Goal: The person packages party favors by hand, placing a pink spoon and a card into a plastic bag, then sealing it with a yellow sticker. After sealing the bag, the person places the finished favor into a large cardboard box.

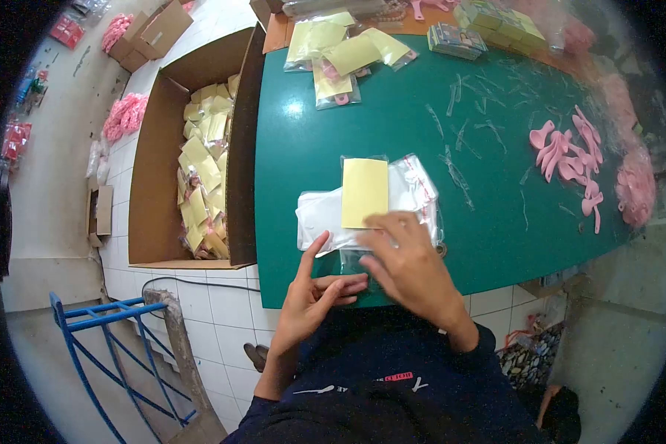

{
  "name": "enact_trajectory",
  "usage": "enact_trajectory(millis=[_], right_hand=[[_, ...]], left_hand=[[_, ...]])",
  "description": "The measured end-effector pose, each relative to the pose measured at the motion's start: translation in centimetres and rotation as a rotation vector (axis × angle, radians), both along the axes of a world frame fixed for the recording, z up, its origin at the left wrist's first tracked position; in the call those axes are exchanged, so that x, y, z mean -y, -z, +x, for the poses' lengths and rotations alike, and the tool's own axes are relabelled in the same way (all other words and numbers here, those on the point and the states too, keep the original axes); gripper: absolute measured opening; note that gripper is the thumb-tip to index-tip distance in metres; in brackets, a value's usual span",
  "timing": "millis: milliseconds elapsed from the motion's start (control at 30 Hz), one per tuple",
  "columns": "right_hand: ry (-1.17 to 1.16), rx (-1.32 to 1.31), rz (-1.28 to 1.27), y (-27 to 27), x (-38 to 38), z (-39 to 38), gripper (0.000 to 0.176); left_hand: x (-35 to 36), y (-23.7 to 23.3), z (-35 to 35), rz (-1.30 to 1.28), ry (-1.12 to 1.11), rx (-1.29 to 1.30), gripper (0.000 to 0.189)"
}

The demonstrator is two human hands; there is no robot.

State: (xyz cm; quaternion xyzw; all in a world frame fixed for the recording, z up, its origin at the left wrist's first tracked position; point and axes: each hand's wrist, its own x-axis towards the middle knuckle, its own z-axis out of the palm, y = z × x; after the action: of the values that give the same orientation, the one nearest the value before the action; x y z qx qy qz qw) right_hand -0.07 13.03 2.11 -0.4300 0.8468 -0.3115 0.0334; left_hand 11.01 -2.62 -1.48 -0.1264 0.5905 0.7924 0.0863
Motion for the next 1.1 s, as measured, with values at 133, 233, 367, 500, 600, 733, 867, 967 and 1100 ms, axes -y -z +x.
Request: enact_trajectory(millis=[133, 233, 367, 500, 600, 733, 867, 967, 1100], right_hand=[[-0.092, 0.126, -0.007, -0.1, 0.2, 1.4, 0.022], [-0.12, 0.142, 0.003, 0.2, 0.1, 1.7, 0.021], [-0.144, 0.139, 0.021, 0.3, 0.5, 1.8, 0.021], [-0.146, -0.003, 0.084, 1.0, 0.9, 2.7, 0.022], [-0.159, -0.052, 0.067, 0.7, 1.2, 3.1, 0.02], [-0.262, -0.122, 0.073, 0.4, 1.0, 2.8, 0.021], [-0.488, 0.204, 0.005, -1.0, -0.6, 1.2, 0.018], [-0.643, 0.568, -0.15, -1.9, -3.4, -2.4, 0.014], [-0.424, 0.705, -0.261, -3.3, -9.7, -10.5, 0.014]], left_hand=[[0.4, -0.3, -0.2, 0.059, 0.022, 0.059, 0.059], [0.6, -0.5, -0.3, 0.022, 0.032, 0.054, 0.055], [0.8, -0.1, 0.0, -0.168, 0.074, -0.049, 0.054], [0.7, -0.2, -0.4, -0.139, 0.03, -0.041, 0.056], [0.9, 0.0, -0.6, -0.087, 0.02, 0.013, 0.058], [0.9, 0.3, -1.0, -0.084, 0.026, -0.016, 0.061], [0.4, -0.3, -1.2, -0.224, -0.027, 0.025, 0.056], [0.0, -0.1, -1.3, -0.026, -0.034, 0.044, 0.042], [0.8, -0.6, -1.5, -0.137, 0.101, 0.059, 0.03]])
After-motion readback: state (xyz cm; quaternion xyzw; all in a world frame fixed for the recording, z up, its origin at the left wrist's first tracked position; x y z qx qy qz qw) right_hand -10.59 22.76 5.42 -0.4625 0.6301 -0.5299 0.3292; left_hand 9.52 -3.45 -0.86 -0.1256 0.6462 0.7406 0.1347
